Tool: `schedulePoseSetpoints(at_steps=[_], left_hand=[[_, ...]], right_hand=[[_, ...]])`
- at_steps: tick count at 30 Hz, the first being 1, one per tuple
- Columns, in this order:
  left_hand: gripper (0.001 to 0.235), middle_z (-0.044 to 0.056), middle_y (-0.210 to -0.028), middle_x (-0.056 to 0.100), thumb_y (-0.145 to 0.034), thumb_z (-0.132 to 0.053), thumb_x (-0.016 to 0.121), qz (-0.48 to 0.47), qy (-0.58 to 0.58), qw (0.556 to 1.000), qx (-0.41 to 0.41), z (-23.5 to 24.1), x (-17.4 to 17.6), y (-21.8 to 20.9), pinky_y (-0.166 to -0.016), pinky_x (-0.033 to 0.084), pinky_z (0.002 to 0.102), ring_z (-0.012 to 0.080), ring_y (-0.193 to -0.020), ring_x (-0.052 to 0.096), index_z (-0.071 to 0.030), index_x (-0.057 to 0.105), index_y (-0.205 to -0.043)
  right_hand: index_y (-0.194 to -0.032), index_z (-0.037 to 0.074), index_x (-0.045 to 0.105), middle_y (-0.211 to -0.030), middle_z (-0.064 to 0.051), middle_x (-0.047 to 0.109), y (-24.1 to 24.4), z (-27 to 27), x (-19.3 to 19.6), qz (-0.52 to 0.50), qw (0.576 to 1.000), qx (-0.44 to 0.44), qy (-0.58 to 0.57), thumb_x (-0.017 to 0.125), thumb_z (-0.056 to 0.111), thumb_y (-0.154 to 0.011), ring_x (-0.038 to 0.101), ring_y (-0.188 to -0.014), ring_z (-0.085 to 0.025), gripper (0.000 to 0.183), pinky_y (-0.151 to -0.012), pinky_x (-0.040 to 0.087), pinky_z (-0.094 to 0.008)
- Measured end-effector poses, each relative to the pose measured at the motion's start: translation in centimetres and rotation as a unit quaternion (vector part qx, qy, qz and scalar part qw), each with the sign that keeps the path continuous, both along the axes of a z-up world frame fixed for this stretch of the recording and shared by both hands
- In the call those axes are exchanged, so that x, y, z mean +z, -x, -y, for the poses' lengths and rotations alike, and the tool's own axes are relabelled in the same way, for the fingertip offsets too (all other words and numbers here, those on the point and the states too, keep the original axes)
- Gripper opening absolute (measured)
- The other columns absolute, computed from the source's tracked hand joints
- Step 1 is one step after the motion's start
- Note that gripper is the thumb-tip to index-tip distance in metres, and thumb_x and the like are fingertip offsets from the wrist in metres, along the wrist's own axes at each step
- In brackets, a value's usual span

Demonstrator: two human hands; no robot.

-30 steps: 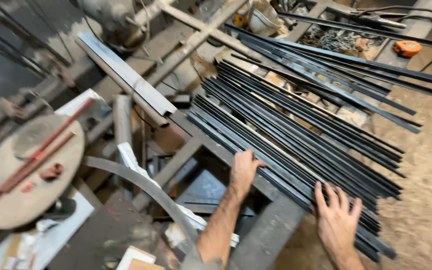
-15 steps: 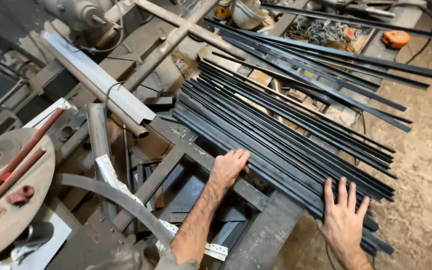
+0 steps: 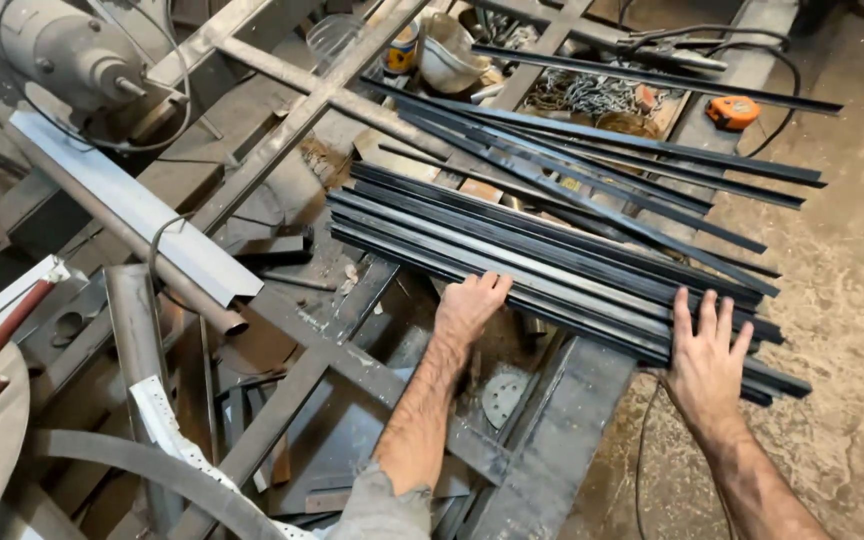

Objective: Sorting and organizing cut metal square tubes on a workbench in a fabrication shop.

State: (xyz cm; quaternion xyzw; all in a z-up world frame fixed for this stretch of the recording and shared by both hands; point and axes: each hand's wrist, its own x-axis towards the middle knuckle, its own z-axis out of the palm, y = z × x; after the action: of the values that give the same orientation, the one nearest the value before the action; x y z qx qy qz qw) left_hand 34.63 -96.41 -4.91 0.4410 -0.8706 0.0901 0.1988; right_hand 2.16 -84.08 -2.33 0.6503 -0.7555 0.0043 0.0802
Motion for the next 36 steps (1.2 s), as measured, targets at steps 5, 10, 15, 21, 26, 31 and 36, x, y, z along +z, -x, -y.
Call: schedulePoseSetpoints(at_steps=[5, 10, 15, 21, 26, 31, 36], left_hand=[[0.036, 0.004, -0.092, 0.065, -0.075, -0.028, 0.081, 0.047, -0.043, 0.997, 0.046, 2.0, 1.7, 2.2, -0.055, 0.058, 0.037, 0.0235, -0.081, 0.071, -0.017, 0.06, -0.102], [0.034, 0.008, -0.097, 0.065, -0.082, -0.026, 0.079, -0.03, -0.077, 0.99, 0.118, 0.3, 2.1, 3.2, -0.063, 0.058, 0.042, 0.0292, -0.088, 0.07, -0.012, 0.06, -0.106], [0.039, 0.018, -0.105, 0.066, -0.089, -0.024, 0.073, -0.236, -0.113, 0.936, 0.236, -5.4, 4.0, 6.2, -0.07, 0.055, 0.051, 0.0419, -0.09, 0.066, -0.005, 0.061, -0.121], [0.028, 0.018, -0.094, 0.067, -0.092, -0.023, 0.071, -0.366, -0.149, 0.832, 0.389, -12.8, 7.3, 12.6, -0.07, 0.052, 0.047, 0.0361, -0.079, 0.065, -0.004, 0.063, -0.112], [0.026, 0.014, -0.077, 0.066, -0.088, -0.023, 0.073, -0.384, -0.14, 0.778, 0.477, -17.2, 4.6, 14.8, -0.064, 0.052, 0.043, 0.0296, -0.068, 0.066, -0.006, 0.066, -0.107], [0.026, 0.009, -0.072, 0.065, -0.085, -0.022, 0.075, -0.356, -0.111, 0.783, 0.498, -17.2, 4.2, 14.4, -0.061, 0.052, 0.042, 0.0266, -0.063, 0.065, -0.008, 0.069, -0.106], [0.028, 0.006, -0.068, 0.062, -0.084, -0.023, 0.079, -0.381, -0.012, 0.739, 0.555, -16.9, 0.9, 14.5, -0.054, 0.05, 0.035, 0.0186, -0.054, 0.06, -0.008, 0.071, -0.106]], right_hand=[[-0.172, 0.013, 0.025, -0.167, -0.021, 0.037, 4.6, 4.9, -4.7, -0.24, 0.97, 0.024, 0.03, 0.082, 0.037, -0.082, 0.035, -0.155, -0.037, 0.109, -0.12, 0.03, -0.056], [-0.159, 0.001, 0.022, -0.159, -0.03, 0.03, 3.6, 4.3, 3.0, 0.009, 0.995, 0.087, -0.039, 0.08, 0.078, -0.049, 0.032, -0.149, -0.043, 0.146, -0.117, 0.03, -0.06], [-0.157, 0.0, 0.029, -0.155, -0.032, 0.032, 11.9, 6.6, 1.9, 0.125, 0.973, 0.192, 0.028, 0.077, 0.078, -0.05, 0.032, -0.144, -0.047, 0.14, -0.115, 0.027, -0.062], [-0.159, 0.008, 0.032, -0.159, -0.022, 0.033, 23.4, 16.0, 1.6, 0.051, 0.973, 0.192, -0.118, 0.071, 0.083, -0.059, 0.034, -0.146, -0.037, 0.131, -0.116, 0.032, -0.053], [-0.151, -0.001, 0.044, -0.153, -0.029, 0.045, 30.7, 22.9, -1.7, 0.072, 0.974, 0.213, -0.002, 0.069, 0.074, -0.072, 0.047, -0.141, -0.04, 0.113, -0.114, 0.041, -0.046], [-0.149, 0.001, 0.05, -0.149, -0.026, 0.053, 34.0, 28.3, -2.6, 0.141, 0.97, 0.197, 0.032, 0.074, 0.056, -0.082, 0.052, -0.138, -0.041, 0.09, -0.115, 0.045, -0.047], [-0.151, 0.003, 0.051, -0.141, -0.023, 0.06, 38.2, 36.9, -1.1, 0.089, 0.976, 0.191, 0.05, 0.075, 0.043, -0.085, 0.056, -0.132, -0.04, 0.081, -0.107, 0.049, -0.049]])
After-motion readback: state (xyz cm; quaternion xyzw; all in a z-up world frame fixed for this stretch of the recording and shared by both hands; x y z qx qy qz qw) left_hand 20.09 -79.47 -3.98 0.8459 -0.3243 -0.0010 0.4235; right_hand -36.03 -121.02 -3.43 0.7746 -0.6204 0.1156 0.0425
